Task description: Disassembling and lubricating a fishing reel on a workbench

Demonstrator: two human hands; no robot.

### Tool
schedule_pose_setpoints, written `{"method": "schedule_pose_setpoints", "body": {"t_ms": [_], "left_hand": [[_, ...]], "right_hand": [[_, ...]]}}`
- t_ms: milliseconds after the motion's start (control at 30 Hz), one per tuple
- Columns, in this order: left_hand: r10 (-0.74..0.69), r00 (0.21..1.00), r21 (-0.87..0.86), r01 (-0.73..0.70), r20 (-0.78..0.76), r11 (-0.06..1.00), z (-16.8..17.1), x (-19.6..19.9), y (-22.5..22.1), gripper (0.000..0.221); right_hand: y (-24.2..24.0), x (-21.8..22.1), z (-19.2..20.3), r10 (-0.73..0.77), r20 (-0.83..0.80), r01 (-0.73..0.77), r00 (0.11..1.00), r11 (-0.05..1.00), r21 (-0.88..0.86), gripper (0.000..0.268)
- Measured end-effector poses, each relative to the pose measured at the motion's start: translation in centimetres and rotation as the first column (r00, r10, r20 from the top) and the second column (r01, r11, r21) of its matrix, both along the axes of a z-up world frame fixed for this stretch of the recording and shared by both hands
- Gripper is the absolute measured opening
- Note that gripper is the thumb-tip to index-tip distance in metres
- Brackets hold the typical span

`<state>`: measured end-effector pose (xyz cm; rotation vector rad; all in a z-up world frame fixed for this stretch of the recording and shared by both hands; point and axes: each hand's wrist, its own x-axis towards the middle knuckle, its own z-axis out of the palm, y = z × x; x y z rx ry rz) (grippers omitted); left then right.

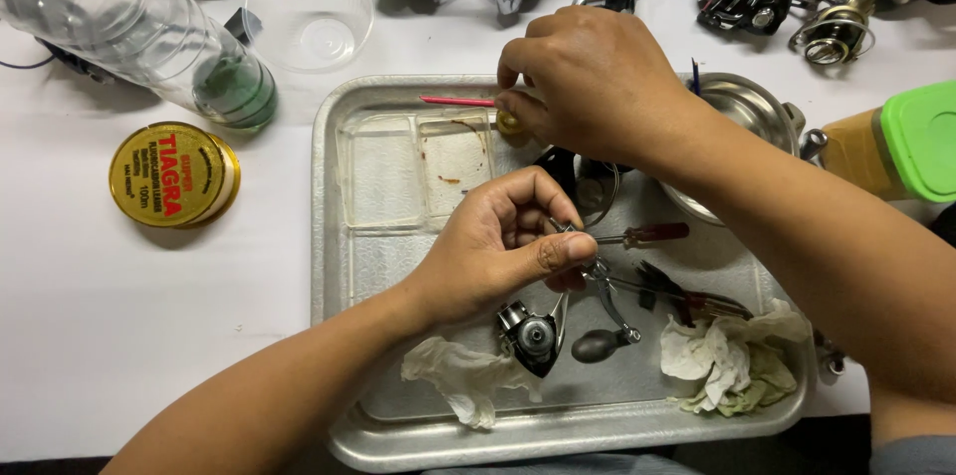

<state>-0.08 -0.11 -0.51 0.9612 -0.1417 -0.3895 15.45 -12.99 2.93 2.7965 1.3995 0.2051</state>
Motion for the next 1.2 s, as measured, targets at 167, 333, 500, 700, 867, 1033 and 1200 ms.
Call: {"method": "schedule_pose_setpoints", "body": {"t_ms": [167, 333, 500, 700, 867, 1033, 1200], "left_hand": [[-0.001, 1.000, 0.006, 0.001, -0.019, 1.000, 0.1, -0.1, 0.1, 0.025], [0.002, 1.000, 0.017, -0.001, -0.020, 1.000, 0.2, 0.0, 0.1, 0.024], [0.014, 1.000, 0.004, -0.014, -0.025, 1.000, -0.2, 0.0, -0.1, 0.025], [0.015, 1.000, 0.073, -0.015, 0.005, 0.997, 0.1, 0.1, 0.1, 0.024], [0.015, 1.000, 0.061, -0.014, -0.008, 0.998, 0.2, 0.1, 0.1, 0.023], [0.026, 0.999, 0.055, -0.024, -0.043, 0.998, 0.4, 0.1, 0.2, 0.026], [-0.010, 1.000, 0.069, 0.009, 0.013, 0.998, 0.8, 0.3, 0.5, 0.025]], "right_hand": [[1.1, 0.0, -0.3, -0.005, -0.031, 0.004, 1.000, 0.998, -0.060, 0.023], [1.4, 0.3, -1.3, -0.003, -0.035, -0.001, 0.999, 0.993, -0.119, 0.025], [1.5, 0.3, -1.3, 0.017, -0.033, -0.020, 0.999, 0.997, -0.069, 0.016], [1.4, 0.3, -1.7, 0.034, -0.013, -0.035, 0.999, 0.997, -0.063, 0.022], [-0.1, -0.5, 1.3, 0.105, 0.087, -0.116, 0.991, 0.984, 0.137, 0.012], [-4.7, -4.4, 6.1, 0.139, 0.051, -0.145, 0.989, 0.847, 0.512, 0.004], [-13.4, -9.8, 4.8, -0.178, -0.410, 0.420, 0.895, 0.645, 0.638, 0.003]]}}
